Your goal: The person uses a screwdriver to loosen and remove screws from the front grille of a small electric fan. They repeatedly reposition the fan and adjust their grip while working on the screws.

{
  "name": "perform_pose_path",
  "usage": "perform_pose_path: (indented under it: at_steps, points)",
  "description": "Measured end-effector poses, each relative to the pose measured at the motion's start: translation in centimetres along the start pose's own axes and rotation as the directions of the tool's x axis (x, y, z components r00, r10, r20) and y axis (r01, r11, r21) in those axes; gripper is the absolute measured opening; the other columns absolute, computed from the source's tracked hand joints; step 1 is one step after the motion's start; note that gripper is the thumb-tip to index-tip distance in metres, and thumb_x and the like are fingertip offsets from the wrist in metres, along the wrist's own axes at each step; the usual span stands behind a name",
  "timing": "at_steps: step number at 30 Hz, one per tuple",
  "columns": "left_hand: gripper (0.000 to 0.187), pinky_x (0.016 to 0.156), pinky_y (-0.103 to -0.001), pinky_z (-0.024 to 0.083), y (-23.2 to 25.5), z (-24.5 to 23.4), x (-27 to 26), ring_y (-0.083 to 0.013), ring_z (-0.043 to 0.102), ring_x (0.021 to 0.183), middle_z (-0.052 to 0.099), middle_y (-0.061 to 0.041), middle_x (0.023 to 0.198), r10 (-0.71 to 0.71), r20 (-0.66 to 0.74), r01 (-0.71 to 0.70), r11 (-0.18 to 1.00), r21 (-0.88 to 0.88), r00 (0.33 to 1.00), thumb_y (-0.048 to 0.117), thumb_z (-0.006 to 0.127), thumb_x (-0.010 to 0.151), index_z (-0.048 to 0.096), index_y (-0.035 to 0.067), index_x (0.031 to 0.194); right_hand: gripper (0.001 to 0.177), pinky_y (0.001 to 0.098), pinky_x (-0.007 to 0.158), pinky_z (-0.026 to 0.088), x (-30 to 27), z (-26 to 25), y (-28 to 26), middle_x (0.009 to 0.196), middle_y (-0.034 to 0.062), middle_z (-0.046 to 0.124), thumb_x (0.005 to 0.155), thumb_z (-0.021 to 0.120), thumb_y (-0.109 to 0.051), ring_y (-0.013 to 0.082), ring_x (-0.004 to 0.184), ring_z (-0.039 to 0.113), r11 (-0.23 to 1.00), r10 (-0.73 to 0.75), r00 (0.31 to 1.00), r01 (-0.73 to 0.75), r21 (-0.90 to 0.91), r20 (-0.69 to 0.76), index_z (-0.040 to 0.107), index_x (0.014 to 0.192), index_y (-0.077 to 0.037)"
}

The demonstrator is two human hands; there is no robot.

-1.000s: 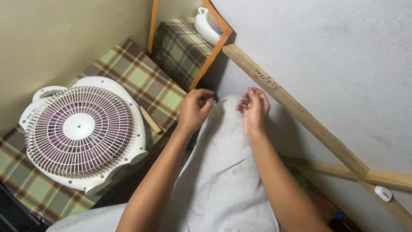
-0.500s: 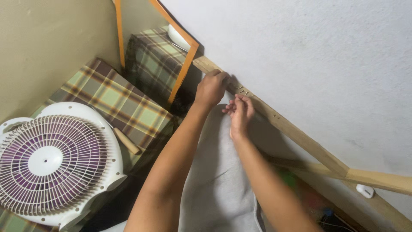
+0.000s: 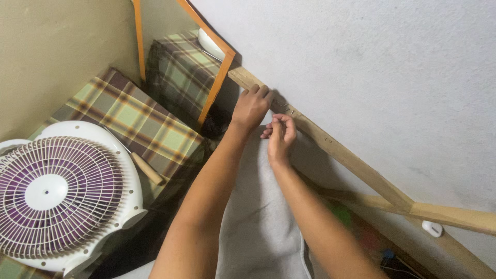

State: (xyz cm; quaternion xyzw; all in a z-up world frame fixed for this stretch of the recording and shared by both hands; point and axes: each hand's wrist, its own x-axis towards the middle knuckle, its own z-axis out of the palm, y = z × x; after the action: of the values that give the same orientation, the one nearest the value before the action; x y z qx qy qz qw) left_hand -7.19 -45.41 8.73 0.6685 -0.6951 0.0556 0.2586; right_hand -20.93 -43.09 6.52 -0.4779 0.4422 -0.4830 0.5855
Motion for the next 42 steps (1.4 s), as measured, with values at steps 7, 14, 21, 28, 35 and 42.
perform_pose_path:
  at_steps: [7, 14, 21, 28, 35, 42]
  points:
    - [0.017, 0.080, -0.041, 0.056, 0.7, 0.0, 0.1, -0.0288, 0.067, 0.097, 0.068, -0.010, 0.100, -0.202, -0.076, 0.196, 0.977, -0.087, 0.976, 0.006, 0.066, 0.087, 0.068, 0.006, 0.105, 0.010, 0.0260, 0.059, 0.052, -0.2, -0.2, 0.6, 0.084, 0.0044, 0.060, 0.103, 0.056, -0.010, 0.0107, 0.069, 0.058, 1.000, -0.030, 1.000, 0.030, -0.009, 0.002, 0.060, 0.109, -0.004]
    - [0.009, 0.076, -0.035, 0.057, 0.0, -5.8, -5.7, -0.0215, 0.075, 0.084, 0.076, -0.011, 0.092, -0.705, -0.039, 0.470, 0.512, -0.719, 0.709, 0.008, 0.066, 0.097, 0.070, 0.002, 0.101, 0.007, 0.0271, 0.061, 0.050, -1.9, 1.4, -1.4, 0.080, 0.0016, 0.063, 0.100, 0.061, -0.007, 0.0092, 0.069, 0.058, 0.882, -0.182, 0.964, 0.248, -0.400, 0.196, 0.066, 0.104, -0.005]
    - [0.022, 0.077, -0.025, 0.058, -0.8, -19.9, -23.7, -0.0092, 0.072, 0.087, 0.078, -0.004, 0.097, -0.654, 0.505, 0.674, 0.009, -0.739, 0.563, 0.013, 0.067, 0.094, 0.073, 0.002, 0.112, 0.008, 0.0288, 0.065, 0.054, -6.0, 6.7, -4.6, 0.080, 0.0040, 0.073, 0.094, 0.069, -0.012, 0.0118, 0.070, 0.069, 0.650, -0.048, 0.792, 0.488, -0.582, 0.609, 0.072, 0.101, -0.008]
    - [0.022, 0.083, -0.026, 0.054, -0.4, -31.3, -38.6, -0.0107, 0.067, 0.090, 0.076, -0.006, 0.101, -0.968, 0.102, 0.540, 0.038, -0.841, 0.227, 0.010, 0.071, 0.096, 0.075, 0.001, 0.115, 0.036, 0.0409, 0.082, 0.057, -11.2, 17.6, 0.9, 0.090, 0.0145, 0.077, 0.084, 0.076, -0.027, 0.0302, 0.087, 0.075, 0.569, 0.388, 0.497, 0.533, -0.626, 0.776, 0.068, 0.112, -0.006]
    - [0.019, 0.084, -0.025, 0.053, 0.8, -31.6, -45.7, -0.0100, 0.068, 0.092, 0.074, -0.004, 0.100, -0.966, -0.256, 0.614, 0.184, -0.768, -0.030, 0.010, 0.074, 0.095, 0.076, 0.003, 0.112, 0.074, 0.0460, 0.087, 0.054, -14.9, 21.8, 8.1, 0.108, 0.0267, 0.068, 0.069, 0.091, -0.038, 0.0394, 0.102, 0.067, 0.505, 0.247, 0.488, 0.672, -0.541, 0.837, 0.058, 0.117, 0.006]
    - [0.016, 0.076, -0.026, 0.053, -0.9, -31.1, -48.0, -0.0118, 0.068, 0.082, 0.075, -0.004, 0.099, -0.936, -0.347, 0.771, 0.181, -0.610, -0.054, 0.015, 0.072, 0.095, 0.078, 0.009, 0.108, 0.052, 0.0479, 0.098, 0.052, -14.2, 21.7, 11.6, 0.115, 0.0293, 0.069, 0.079, 0.078, -0.027, 0.0440, 0.112, 0.066, 0.456, 0.327, 0.450, 0.695, -0.555, 0.831, 0.061, 0.117, 0.003]
